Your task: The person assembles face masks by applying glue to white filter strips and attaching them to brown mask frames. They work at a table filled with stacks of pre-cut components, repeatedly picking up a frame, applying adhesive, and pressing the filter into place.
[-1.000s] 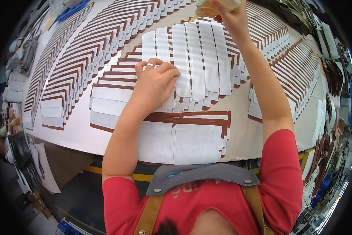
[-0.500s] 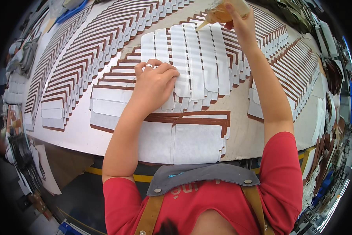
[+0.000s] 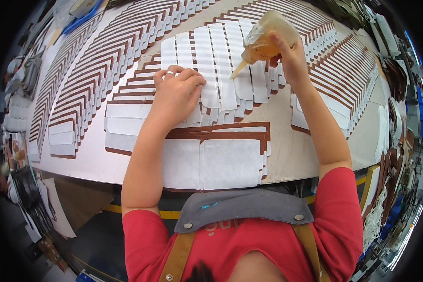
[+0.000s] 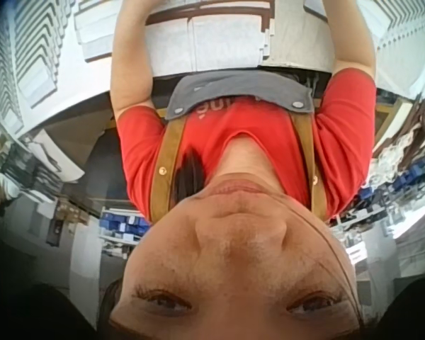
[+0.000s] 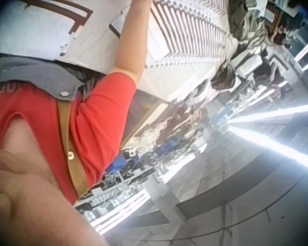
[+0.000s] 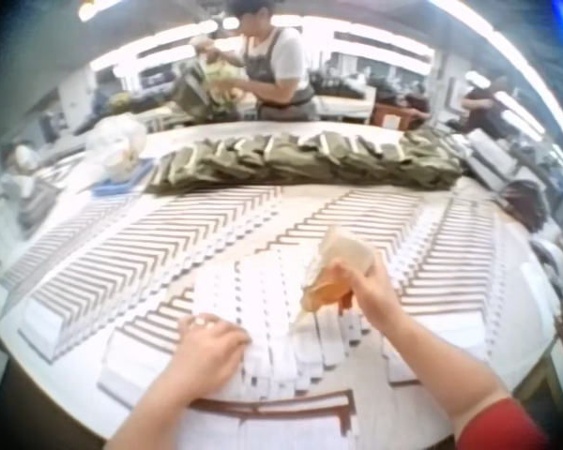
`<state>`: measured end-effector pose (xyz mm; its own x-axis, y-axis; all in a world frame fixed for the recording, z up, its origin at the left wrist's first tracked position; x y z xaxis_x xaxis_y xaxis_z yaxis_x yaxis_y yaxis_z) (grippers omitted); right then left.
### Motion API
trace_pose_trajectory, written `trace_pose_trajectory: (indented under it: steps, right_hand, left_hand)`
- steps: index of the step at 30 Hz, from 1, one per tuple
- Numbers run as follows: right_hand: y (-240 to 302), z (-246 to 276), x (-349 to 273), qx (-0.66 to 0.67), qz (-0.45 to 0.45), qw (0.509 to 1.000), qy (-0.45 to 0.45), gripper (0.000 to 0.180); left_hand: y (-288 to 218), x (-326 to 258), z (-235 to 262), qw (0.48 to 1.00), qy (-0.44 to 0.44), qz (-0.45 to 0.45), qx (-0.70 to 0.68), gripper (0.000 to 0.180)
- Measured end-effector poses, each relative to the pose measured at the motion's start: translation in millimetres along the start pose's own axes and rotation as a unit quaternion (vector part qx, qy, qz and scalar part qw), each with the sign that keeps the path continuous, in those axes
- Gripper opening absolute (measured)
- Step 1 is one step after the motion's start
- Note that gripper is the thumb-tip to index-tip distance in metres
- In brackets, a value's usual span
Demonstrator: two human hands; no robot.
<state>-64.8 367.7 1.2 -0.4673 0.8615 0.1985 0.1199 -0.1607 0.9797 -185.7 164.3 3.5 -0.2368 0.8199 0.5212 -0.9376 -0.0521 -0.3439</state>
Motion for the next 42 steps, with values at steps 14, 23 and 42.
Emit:
trace_pose_trajectory:
  steps: [14,23,42]
  right_hand:
    - [-11.5,31.2,-0.4,0.168,-0.143,0.975,-0.042,0.044]
    - [-2.1,27.0,106.0,0.096,0.058,0.991,-0.077,0.034]
    - [-26.4,26.1,106.1,-0.005,0.038,0.999,-0.028,0.04]
  left_hand:
    - [1.3,-0.6,-3.0,0.998,0.042,0.038,0.013,0.011]
    - [-68.6,7.7,-9.6,0.994,0.098,-0.028,-0.024,0.021]
    - [-72.8,5.4,-34.3,0.995,0.084,-0.055,0.003,0.015]
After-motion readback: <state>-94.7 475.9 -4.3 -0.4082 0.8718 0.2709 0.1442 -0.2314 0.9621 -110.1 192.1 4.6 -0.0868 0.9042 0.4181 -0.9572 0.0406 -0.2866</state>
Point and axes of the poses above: each hand's wrist, its own x-axis towards the middle knuckle, its own z-axis out of the back of the hand, y = z × x, the point moved 9 cm from there along x, towards the middle knuckle, and after that the axes turned 13 degrees about -y, right-handed, at the moved point
